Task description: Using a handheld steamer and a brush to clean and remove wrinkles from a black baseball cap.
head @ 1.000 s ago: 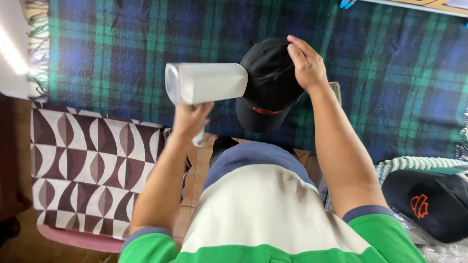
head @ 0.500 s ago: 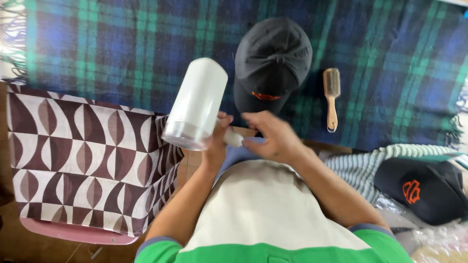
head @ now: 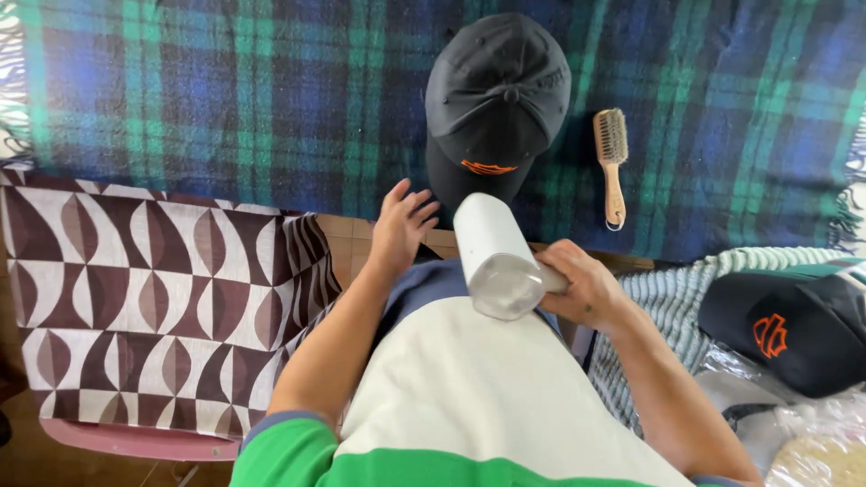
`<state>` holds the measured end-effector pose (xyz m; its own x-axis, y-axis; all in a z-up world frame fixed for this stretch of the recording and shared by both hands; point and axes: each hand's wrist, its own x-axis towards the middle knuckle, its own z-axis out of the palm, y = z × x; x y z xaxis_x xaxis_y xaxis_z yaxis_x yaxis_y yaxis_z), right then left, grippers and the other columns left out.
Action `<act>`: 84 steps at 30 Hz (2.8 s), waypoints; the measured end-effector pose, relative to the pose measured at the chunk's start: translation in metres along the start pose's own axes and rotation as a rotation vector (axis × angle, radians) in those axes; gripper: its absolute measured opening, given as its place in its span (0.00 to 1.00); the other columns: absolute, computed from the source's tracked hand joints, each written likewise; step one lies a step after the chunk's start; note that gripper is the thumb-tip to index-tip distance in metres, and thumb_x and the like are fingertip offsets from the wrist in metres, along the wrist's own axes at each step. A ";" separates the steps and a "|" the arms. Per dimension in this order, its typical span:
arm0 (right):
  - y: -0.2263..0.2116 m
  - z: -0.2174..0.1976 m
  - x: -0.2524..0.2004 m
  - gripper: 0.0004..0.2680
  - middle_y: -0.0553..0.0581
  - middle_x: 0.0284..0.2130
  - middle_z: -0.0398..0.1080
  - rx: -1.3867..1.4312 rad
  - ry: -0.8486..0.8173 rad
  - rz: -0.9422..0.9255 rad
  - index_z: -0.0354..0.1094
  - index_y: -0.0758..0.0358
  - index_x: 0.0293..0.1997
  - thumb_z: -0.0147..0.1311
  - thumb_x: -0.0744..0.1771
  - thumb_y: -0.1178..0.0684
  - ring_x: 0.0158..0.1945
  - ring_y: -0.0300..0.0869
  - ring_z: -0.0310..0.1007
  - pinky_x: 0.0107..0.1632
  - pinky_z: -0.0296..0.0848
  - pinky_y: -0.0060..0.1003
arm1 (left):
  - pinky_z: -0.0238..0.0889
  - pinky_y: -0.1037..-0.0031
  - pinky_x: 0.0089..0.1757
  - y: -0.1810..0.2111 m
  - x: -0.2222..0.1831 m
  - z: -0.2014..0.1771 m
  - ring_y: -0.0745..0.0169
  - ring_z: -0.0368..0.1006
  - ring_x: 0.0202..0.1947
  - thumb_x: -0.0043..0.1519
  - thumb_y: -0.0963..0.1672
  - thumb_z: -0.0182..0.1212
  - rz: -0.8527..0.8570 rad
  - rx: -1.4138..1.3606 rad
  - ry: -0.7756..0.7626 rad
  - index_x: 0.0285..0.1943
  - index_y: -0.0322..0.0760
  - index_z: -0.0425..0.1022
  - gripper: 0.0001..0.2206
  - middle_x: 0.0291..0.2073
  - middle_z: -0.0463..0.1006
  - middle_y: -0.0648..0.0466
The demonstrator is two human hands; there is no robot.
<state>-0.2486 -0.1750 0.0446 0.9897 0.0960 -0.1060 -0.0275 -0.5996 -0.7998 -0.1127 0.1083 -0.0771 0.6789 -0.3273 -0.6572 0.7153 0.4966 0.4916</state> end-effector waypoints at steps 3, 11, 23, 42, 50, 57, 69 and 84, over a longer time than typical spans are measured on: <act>0.034 0.007 -0.009 0.16 0.59 0.35 0.70 0.083 0.021 0.018 0.73 0.59 0.46 0.69 0.57 0.52 0.35 0.59 0.74 0.35 0.73 0.49 | 0.67 0.44 0.56 -0.014 0.040 0.019 0.31 0.74 0.57 0.74 0.49 0.44 -0.123 -0.041 -0.061 0.72 0.43 0.60 0.19 0.58 0.73 0.36; 0.015 0.031 -0.004 0.19 0.58 0.36 0.68 -0.348 0.104 -0.049 0.65 0.61 0.57 0.56 0.63 0.45 0.28 0.61 0.73 0.28 0.72 0.51 | 0.79 0.50 0.34 -0.067 0.083 -0.022 0.35 0.82 0.33 0.70 0.44 0.55 -0.094 -0.127 -0.048 0.51 0.43 0.72 0.05 0.32 0.76 0.50; -0.072 0.030 0.052 0.21 0.57 0.38 0.72 -0.604 0.012 0.101 0.63 0.52 0.62 0.50 0.67 0.34 0.28 0.59 0.78 0.30 0.77 0.54 | 0.76 0.65 0.43 -0.055 0.077 -0.027 0.50 0.81 0.35 0.66 0.59 0.52 -0.144 -0.260 -0.048 0.41 0.39 0.82 0.25 0.31 0.83 0.45; 0.107 -0.007 -0.010 0.18 0.43 0.37 0.71 -0.533 0.139 0.052 0.66 0.43 0.49 0.61 0.57 0.41 0.36 0.45 0.79 0.37 0.78 0.38 | 0.79 0.48 0.38 -0.031 0.045 0.035 0.39 0.83 0.31 0.65 0.52 0.62 -0.132 -0.202 -0.021 0.35 0.46 0.73 0.11 0.33 0.84 0.43; 0.127 0.014 -0.027 0.10 0.58 0.20 0.66 -0.424 0.397 -0.055 0.66 0.57 0.31 0.63 0.57 0.48 0.25 0.60 0.71 0.27 0.69 0.49 | 0.80 0.49 0.35 -0.043 0.053 0.024 0.39 0.83 0.29 0.66 0.51 0.60 -0.135 -0.162 0.012 0.36 0.44 0.72 0.12 0.31 0.84 0.40; 0.145 0.029 -0.032 0.10 0.60 0.19 0.63 -0.332 0.406 -0.116 0.65 0.62 0.29 0.62 0.60 0.48 0.23 0.62 0.65 0.25 0.65 0.48 | 0.80 0.50 0.34 -0.040 0.051 0.026 0.40 0.83 0.29 0.66 0.52 0.59 -0.109 -0.143 0.026 0.37 0.45 0.72 0.11 0.31 0.84 0.41; 0.042 0.012 0.011 0.11 0.64 0.43 0.68 -1.102 0.641 -0.327 0.73 0.65 0.52 0.61 0.66 0.53 0.40 0.53 0.70 0.45 0.69 0.54 | 0.80 0.49 0.37 -0.033 0.052 0.024 0.38 0.82 0.31 0.69 0.51 0.54 -0.150 0.007 0.078 0.42 0.45 0.72 0.11 0.31 0.83 0.41; 0.066 -0.008 0.024 0.20 0.62 0.09 0.66 0.738 0.510 0.435 0.64 0.70 0.48 0.39 0.72 0.37 0.07 0.47 0.66 0.09 0.62 0.34 | 0.49 0.53 0.68 0.092 0.062 0.172 0.45 0.55 0.74 0.74 0.53 0.50 0.713 1.000 -0.051 0.76 0.50 0.62 0.23 0.72 0.60 0.49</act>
<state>-0.2252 -0.2184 -0.0064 0.8100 -0.4714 -0.3488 -0.3110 0.1590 -0.9370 0.0238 -0.0046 0.0250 0.9595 -0.2773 -0.0500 -0.0217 -0.2499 0.9680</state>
